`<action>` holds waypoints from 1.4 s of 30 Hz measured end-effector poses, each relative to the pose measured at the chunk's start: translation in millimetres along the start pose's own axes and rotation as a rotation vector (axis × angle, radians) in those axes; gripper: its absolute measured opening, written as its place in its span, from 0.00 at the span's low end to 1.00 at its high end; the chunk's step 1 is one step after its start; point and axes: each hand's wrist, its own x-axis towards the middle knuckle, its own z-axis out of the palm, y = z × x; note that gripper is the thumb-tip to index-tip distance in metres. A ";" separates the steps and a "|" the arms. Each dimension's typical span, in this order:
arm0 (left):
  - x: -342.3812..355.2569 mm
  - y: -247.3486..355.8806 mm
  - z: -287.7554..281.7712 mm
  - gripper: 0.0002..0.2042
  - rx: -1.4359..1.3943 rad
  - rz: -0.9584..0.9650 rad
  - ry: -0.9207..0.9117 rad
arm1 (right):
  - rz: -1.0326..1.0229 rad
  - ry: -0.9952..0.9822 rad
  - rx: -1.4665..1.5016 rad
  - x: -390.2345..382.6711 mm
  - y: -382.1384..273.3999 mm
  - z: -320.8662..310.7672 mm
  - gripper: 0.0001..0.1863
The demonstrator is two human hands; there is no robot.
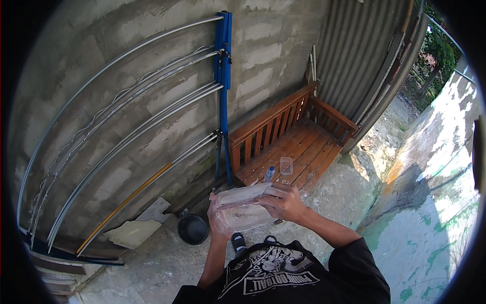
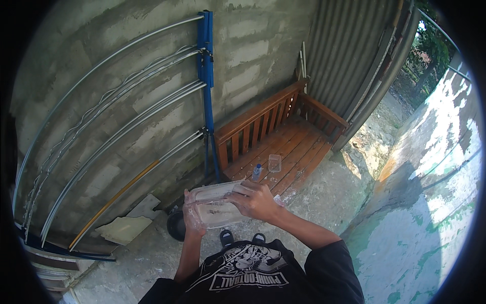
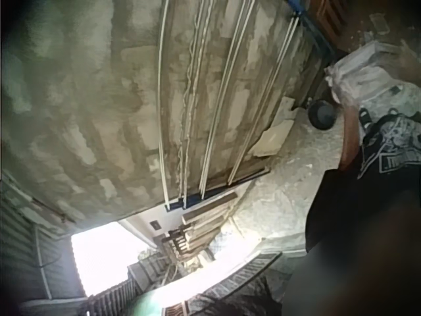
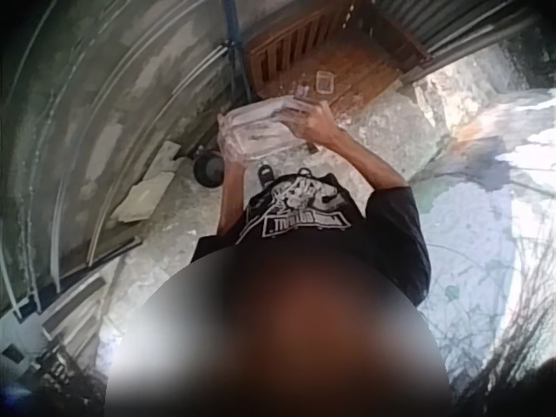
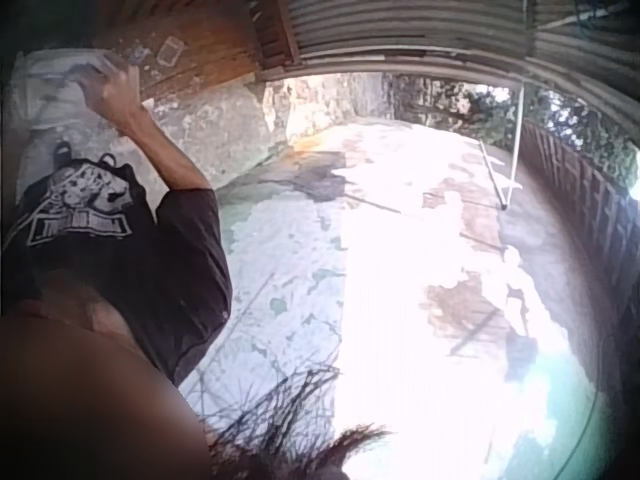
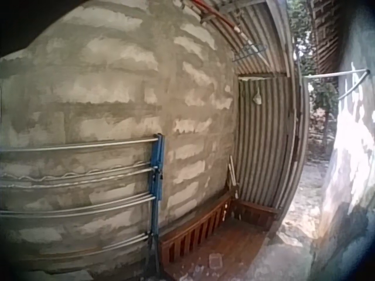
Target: The person is preparing and mixing paint in a small plastic container.
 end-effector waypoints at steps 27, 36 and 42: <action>14.6 -9.7 15.6 0.32 0.076 0.022 0.013 | 0.139 -0.047 0.117 -16.6 15.4 -5.2 0.11; 15.1 -8.6 23.7 0.31 -0.012 -0.046 0.055 | 0.278 -0.024 0.210 -6.0 18.6 -32.2 0.10; 17.2 -15.0 22.8 0.33 -0.012 -0.048 -0.047 | 0.202 -0.189 0.150 -16.4 16.4 -26.2 0.11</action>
